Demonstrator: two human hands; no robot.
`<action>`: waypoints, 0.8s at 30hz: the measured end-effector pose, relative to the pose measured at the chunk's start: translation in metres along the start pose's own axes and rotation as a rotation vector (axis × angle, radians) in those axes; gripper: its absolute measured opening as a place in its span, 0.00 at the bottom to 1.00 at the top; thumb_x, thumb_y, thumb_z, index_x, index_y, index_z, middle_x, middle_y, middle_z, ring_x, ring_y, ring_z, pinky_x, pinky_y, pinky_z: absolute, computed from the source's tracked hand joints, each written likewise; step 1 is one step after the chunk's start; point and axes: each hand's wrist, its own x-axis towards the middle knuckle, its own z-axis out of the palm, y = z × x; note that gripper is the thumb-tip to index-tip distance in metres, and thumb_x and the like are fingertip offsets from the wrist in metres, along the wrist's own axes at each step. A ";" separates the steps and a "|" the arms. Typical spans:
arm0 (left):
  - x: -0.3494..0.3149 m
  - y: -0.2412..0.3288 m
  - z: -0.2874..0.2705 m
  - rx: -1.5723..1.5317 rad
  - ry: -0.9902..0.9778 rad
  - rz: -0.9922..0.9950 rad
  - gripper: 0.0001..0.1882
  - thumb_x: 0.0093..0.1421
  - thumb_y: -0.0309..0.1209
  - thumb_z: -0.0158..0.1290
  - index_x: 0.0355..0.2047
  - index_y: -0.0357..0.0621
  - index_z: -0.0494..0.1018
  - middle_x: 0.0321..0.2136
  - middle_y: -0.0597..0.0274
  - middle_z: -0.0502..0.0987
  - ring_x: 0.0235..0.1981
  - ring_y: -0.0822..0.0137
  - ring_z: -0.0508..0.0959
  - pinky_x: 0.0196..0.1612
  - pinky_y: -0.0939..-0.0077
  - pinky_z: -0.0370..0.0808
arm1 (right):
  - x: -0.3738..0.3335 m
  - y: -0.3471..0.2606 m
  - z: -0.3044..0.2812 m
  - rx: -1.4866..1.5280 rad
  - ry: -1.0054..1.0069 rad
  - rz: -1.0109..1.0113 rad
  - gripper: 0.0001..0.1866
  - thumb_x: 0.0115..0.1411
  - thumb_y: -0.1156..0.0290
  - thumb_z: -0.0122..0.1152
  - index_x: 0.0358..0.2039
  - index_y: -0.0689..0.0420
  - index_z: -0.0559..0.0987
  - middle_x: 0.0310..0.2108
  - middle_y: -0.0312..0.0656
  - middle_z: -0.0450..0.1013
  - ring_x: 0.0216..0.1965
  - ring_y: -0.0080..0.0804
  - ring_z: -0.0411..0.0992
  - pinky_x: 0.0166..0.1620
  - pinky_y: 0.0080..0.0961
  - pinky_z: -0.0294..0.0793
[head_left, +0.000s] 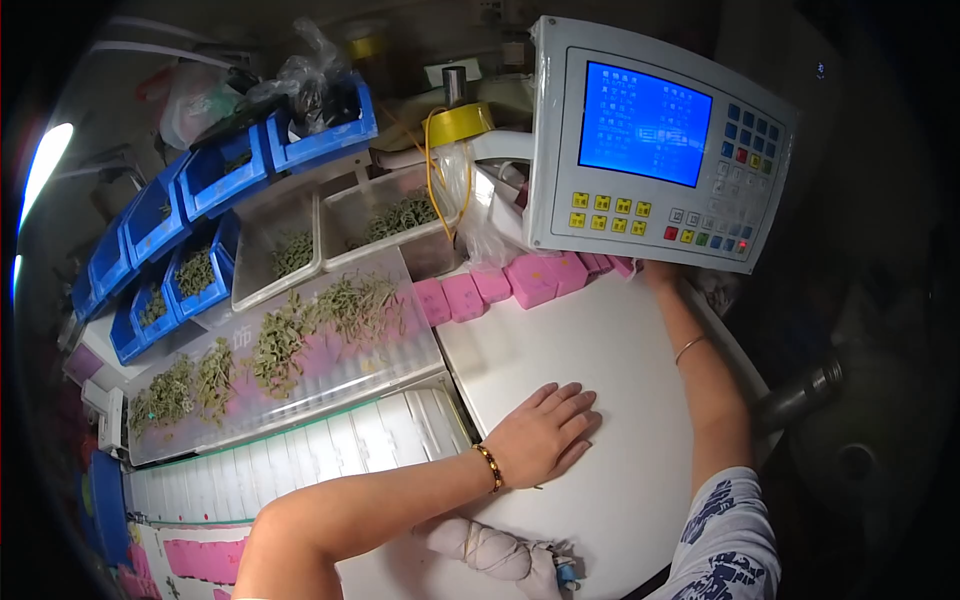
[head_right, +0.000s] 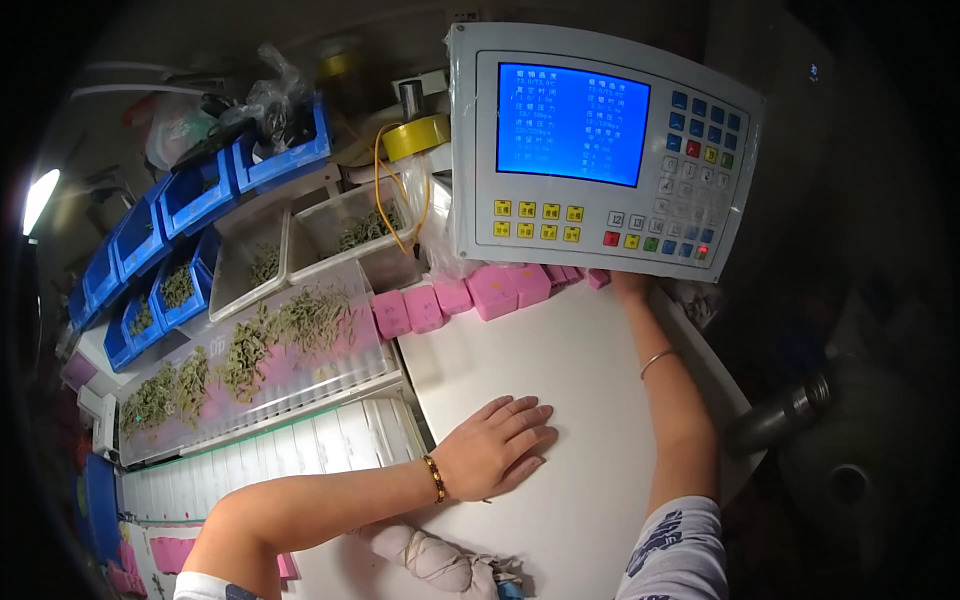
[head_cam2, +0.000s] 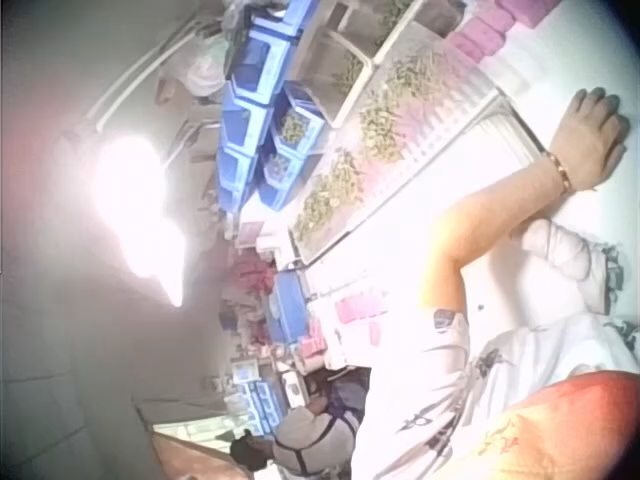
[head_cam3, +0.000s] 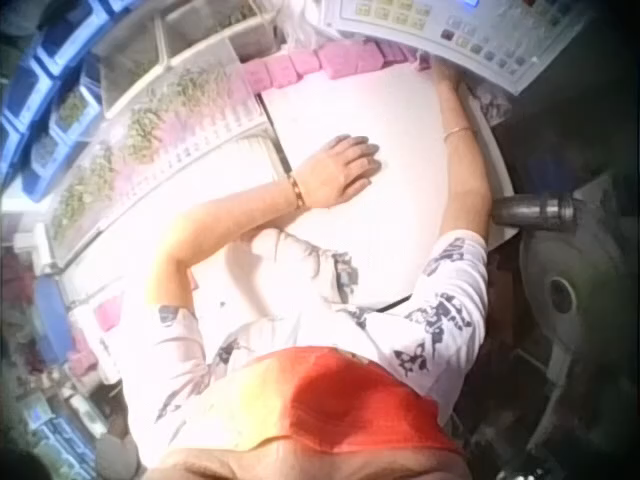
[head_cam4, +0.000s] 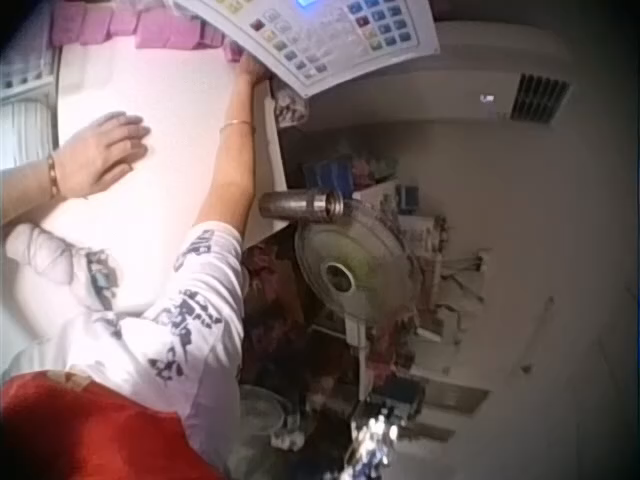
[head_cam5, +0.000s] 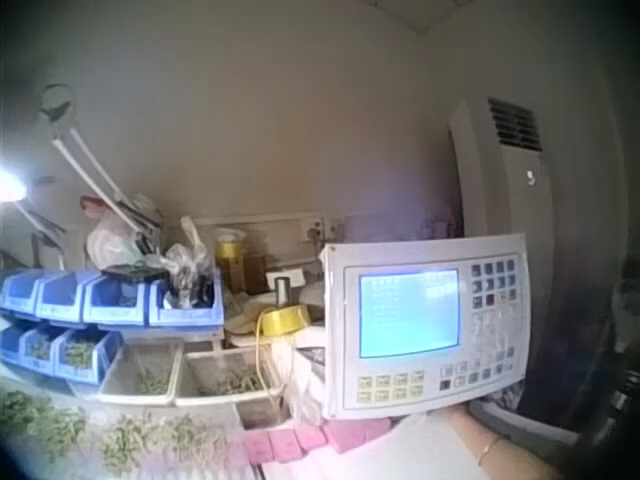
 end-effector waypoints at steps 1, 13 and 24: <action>0.000 0.000 0.001 0.002 0.008 0.004 0.19 0.58 0.34 0.52 0.49 0.41 0.69 0.53 0.51 0.69 0.56 0.52 0.67 0.59 0.57 0.63 | -0.009 -0.010 -0.003 0.005 -0.007 0.002 0.26 0.58 0.59 0.54 0.56 0.52 0.71 0.55 0.47 0.69 0.54 0.49 0.66 0.56 0.43 0.66; -0.003 0.001 0.003 -0.016 0.036 0.008 0.19 0.57 0.34 0.53 0.48 0.41 0.70 0.52 0.50 0.69 0.56 0.52 0.67 0.59 0.57 0.64 | 0.039 -0.070 0.008 -0.095 -0.189 -0.046 0.28 0.52 0.56 0.61 0.54 0.45 0.74 0.49 0.43 0.74 0.47 0.43 0.72 0.50 0.39 0.71; -0.002 -0.001 0.004 -0.033 0.039 -0.006 0.19 0.57 0.34 0.52 0.48 0.40 0.69 0.53 0.49 0.68 0.57 0.52 0.66 0.60 0.56 0.63 | 0.061 -0.007 0.002 -0.050 -0.390 -0.090 0.28 0.51 0.56 0.62 0.54 0.45 0.74 0.48 0.42 0.74 0.47 0.42 0.72 0.50 0.38 0.71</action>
